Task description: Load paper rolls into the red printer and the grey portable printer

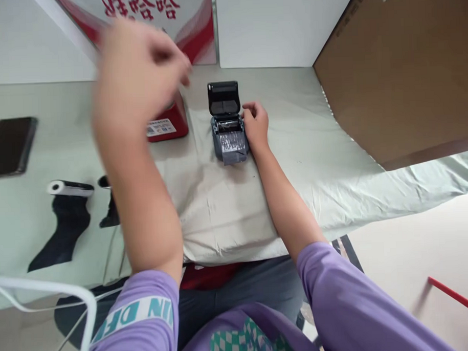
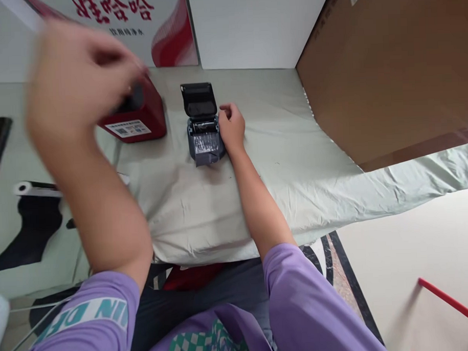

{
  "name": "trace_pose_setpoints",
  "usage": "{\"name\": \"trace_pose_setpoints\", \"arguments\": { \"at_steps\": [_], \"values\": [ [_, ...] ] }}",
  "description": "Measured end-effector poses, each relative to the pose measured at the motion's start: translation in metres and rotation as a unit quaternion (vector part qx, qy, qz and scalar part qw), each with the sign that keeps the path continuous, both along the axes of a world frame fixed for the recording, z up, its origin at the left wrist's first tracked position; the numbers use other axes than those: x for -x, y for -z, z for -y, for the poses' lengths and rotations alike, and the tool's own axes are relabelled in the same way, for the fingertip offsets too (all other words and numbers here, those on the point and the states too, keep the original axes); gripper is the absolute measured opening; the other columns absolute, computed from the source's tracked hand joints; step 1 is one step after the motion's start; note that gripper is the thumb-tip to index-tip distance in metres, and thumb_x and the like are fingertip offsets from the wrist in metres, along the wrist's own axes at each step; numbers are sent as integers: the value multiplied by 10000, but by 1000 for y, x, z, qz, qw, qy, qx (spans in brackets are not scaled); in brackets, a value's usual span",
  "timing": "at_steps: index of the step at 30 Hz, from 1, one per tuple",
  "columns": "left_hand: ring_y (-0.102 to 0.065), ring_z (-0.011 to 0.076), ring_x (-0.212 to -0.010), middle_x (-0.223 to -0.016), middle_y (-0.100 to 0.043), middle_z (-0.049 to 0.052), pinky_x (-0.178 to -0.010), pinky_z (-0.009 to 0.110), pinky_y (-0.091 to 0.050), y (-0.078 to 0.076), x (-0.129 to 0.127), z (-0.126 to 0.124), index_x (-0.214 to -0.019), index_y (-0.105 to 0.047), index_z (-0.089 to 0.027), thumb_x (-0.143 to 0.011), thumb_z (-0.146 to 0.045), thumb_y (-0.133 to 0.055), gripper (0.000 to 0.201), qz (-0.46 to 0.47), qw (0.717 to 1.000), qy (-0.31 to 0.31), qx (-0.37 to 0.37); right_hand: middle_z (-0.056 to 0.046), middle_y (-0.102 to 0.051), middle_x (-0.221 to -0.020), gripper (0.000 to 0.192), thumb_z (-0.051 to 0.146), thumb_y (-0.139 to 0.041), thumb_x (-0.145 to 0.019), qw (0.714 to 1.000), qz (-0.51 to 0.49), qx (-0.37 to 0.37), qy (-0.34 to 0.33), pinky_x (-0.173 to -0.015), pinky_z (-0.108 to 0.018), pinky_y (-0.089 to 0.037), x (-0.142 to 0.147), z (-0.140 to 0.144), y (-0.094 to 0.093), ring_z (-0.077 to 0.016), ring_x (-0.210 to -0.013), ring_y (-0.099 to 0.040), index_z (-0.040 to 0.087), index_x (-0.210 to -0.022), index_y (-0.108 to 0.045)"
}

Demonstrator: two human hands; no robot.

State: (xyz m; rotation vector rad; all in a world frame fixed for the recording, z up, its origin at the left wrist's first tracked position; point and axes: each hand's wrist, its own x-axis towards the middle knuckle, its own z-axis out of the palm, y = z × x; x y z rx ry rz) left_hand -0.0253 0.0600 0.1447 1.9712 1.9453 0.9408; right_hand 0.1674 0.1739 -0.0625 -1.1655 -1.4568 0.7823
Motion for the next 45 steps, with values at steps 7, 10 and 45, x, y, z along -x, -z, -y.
{"name": "trace_pose_setpoints", "arguments": {
  "at_steps": [7, 10, 45],
  "values": [
    [-621, 274, -1181, -1186, -724, 54, -1029, 435, -501, 58, -39, -37, -1225, -736, -271, -917, -197, -600, 345, -153, 984, 39, 87, 8, -600, -816, 172, 396, -505, -896, 999, -37, 4, 28, -945, -414, -526, 4, 5, -3, -187, -858, -628, 243, -927, -576],
    [-502, 276, -1341, -1452, -597, 65, -1086, 427, -455, 73, -44, -45, -1391, -622, -290, -938, -215, -518, 471, -156, 987, 39, 25, 1, -616, -815, 162, 375, -496, -882, 999, -23, 7, 32, -920, -407, -524, 4, 5, -3, -192, -820, -622, 243, -934, -574],
    [-678, 215, -1088, -1244, -724, 57, -971, 282, -519, 49, -22, -34, -1265, -709, -247, -888, -358, -700, 393, -81, 975, 53, 198, -41, -622, -1002, 369, 549, -689, -815, 982, -185, 36, -1, -920, -392, -574, 1, 5, -10, -209, -996, -628, 235, -977, -582]
  ]
}}
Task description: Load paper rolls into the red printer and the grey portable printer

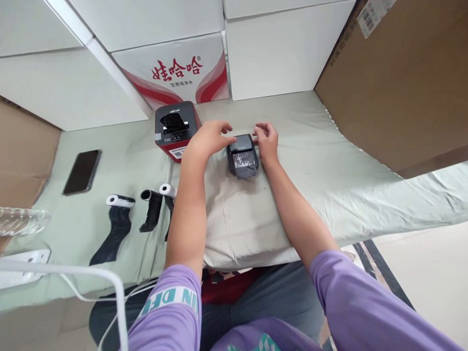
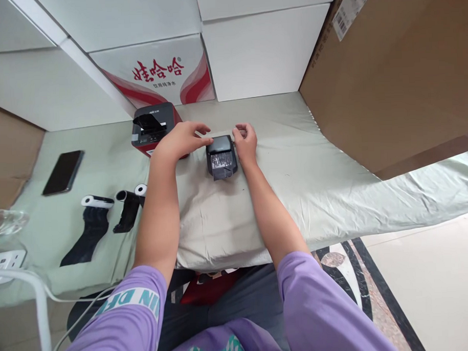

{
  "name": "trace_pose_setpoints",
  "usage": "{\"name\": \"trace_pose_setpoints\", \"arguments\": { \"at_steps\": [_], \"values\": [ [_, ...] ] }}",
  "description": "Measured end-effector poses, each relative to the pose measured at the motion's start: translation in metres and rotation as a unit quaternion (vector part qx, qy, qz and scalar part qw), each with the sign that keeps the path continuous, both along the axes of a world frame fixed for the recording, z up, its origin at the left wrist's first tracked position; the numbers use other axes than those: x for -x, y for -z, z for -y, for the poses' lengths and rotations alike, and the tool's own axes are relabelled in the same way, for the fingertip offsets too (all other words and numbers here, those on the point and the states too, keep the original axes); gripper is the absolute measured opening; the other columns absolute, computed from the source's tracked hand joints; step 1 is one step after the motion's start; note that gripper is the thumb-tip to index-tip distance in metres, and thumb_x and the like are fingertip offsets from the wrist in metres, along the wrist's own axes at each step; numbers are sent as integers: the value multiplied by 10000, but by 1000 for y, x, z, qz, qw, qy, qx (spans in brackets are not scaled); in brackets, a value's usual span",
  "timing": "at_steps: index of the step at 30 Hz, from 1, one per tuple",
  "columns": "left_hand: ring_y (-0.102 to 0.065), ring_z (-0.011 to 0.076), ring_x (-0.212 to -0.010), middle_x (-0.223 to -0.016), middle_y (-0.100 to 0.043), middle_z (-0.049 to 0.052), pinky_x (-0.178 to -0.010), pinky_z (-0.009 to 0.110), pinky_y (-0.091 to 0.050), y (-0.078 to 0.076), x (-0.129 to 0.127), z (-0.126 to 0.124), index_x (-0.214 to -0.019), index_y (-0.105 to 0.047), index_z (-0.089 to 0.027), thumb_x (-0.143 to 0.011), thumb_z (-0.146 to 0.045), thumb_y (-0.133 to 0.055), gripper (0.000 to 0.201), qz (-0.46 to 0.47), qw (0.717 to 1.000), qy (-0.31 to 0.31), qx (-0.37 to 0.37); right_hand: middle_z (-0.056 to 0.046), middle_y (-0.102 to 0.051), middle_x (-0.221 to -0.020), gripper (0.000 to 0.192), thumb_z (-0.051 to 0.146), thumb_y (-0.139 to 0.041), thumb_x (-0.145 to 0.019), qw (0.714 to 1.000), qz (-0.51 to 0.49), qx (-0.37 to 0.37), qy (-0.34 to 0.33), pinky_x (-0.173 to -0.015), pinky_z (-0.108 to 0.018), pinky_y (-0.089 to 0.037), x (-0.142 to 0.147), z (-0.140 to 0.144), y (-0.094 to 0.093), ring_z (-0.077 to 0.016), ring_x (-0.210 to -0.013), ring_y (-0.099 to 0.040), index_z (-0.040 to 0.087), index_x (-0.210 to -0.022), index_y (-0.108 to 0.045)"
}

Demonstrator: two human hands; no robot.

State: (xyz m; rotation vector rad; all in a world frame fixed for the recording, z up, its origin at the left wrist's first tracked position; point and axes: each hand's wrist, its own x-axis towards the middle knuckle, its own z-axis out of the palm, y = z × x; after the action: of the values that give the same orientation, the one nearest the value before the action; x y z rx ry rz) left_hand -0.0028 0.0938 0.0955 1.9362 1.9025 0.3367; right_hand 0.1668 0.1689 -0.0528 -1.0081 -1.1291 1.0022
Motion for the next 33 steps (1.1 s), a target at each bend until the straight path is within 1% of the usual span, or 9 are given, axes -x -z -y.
{"name": "trace_pose_setpoints", "arguments": {
  "at_steps": [3, 8, 11, 15, 21, 23, 27, 30, 33],
  "values": [
    [-705, 207, -1029, -1310, -704, 63, -905, 274, -551, 6, 0, -4, -1303, -684, -243, -891, -337, -701, 422, 1, 1000, -13, 16, -41, -627, -1052, 373, 541, -687, -800, 999, -37, 11, -28, -958, -414, -570, -2, -2, 0, -217, -1061, -628, 245, -1000, -577],
    [-745, 213, -884, -1233, -735, 77, -715, 273, -591, 24, 7, -16, -1426, -584, -247, -862, -327, -747, 592, 51, 991, -25, 125, -64, -637, -1180, 426, 481, -697, -741, 990, -48, 14, -134, -1097, -498, -485, -1, -4, -2, -269, -1193, -618, 255, -1080, -574],
    [-753, 213, -904, -1145, -760, 61, -731, 277, -597, 30, 12, -20, -1473, -542, -256, -883, -301, -738, 624, 103, 978, -23, 178, -72, -629, -1257, 473, 399, -683, -673, 983, -34, 11, -181, -1141, -529, -438, 2, -4, -4, -304, -1234, -601, 254, -1110, -579],
    [-759, 197, -924, -1135, -766, 39, -784, 272, -597, 32, 16, -22, -1474, -544, -287, -899, -281, -742, 608, 154, 966, -25, 205, -60, -612, -1329, 564, 324, -630, -607, 973, -10, 22, -231, -1166, -544, -408, 5, -3, -7, -316, -1278, -559, 269, -1167, -583],
    [-765, 207, -972, -1154, -770, 39, -842, 274, -592, 29, 16, -21, -1387, -596, -317, -849, -322, -817, 581, 149, 964, -54, 212, -32, -545, -1445, 718, 238, -587, -562, 961, 3, 46, -274, -1113, -463, -483, -2, 5, -18, -274, -1269, -549, 305, -1276, -580],
    [-764, 208, -992, -1176, -765, 39, -846, 268, -593, 27, 14, -20, -1365, -595, -307, -843, -318, -824, 570, 156, 962, -49, 217, -30, -577, -1395, 750, 207, -594, -564, 954, 8, 55, -295, -1053, -410, -527, -6, 10, -24, -247, -1189, -584, 316, -1306, -576],
    [-756, 208, -1024, -1267, -734, 63, -785, 245, -596, 25, 12, -18, -1373, -548, -278, -846, -297, -815, 591, 172, 957, -42, 230, -19, -656, -1163, 799, 166, -612, -582, 943, 8, 70, -325, -920, -334, -575, -12, 14, -32, -197, -974, -627, 310, -1365, -541],
    [-748, 207, -1039, -1319, -710, 85, -721, 230, -575, 30, 15, -19, -1387, -520, -259, -873, -272, -782, 577, 191, 954, -41, 229, -5, -672, -1059, 789, 164, -617, -591, 943, -4, 69, -327, -847, -318, -586, -12, 14, -30, -178, -862, -628, 298, -1364, -537],
    [-749, 190, -1007, -1338, -701, 88, -687, 226, -546, 39, 18, -19, -1413, -505, -246, -906, -268, -749, 563, 224, 950, -36, 217, 4, -686, -1013, 744, 184, -622, -578, 951, -13, 66, -303, -836, -339, -588, -8, 11, -23, -181, -823, -637, 290, -1312, -572]
  ]
}}
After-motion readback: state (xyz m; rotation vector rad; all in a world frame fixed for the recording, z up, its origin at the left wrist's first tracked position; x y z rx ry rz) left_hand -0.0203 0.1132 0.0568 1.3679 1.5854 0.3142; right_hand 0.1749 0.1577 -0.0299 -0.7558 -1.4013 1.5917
